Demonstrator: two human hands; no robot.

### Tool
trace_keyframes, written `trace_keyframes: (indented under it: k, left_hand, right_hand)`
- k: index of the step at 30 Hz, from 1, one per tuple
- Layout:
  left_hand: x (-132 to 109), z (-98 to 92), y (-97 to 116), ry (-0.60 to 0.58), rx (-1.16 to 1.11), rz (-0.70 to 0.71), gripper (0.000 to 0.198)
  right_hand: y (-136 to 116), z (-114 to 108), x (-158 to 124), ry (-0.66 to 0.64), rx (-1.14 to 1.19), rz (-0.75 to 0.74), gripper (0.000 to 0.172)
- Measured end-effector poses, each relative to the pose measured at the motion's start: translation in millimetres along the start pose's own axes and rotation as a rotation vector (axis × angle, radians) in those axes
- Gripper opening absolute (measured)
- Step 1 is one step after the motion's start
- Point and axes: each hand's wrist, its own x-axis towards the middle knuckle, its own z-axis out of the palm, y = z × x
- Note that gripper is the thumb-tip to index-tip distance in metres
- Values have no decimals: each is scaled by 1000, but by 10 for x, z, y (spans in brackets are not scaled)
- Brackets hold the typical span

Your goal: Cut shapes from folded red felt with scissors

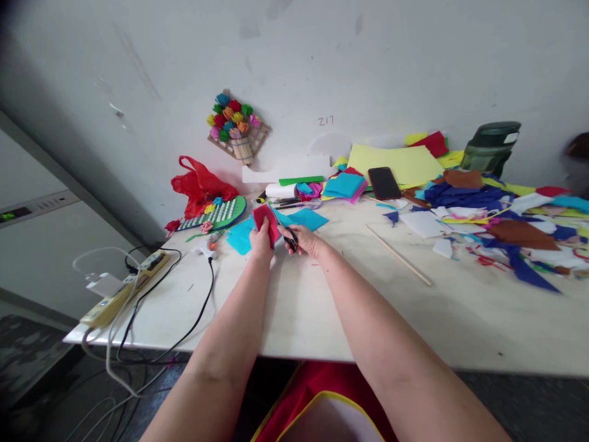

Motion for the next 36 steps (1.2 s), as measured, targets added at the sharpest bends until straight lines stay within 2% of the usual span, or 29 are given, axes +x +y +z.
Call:
trace_keyframes:
  k: [19, 24, 36]
  left_hand:
    - [-68, 13, 61, -66, -138, -85, 34]
    - [-71, 15, 60, -99, -147, -74, 39]
    - [0, -18, -5, -58, -128, -20, 39]
  right_hand:
    - [-45, 2, -42, -4, -14, -36, 45]
    - [-65, 17, -47, 2, -32, -50, 43]
    - [-74, 35, -56, 14, -15, -48, 42]
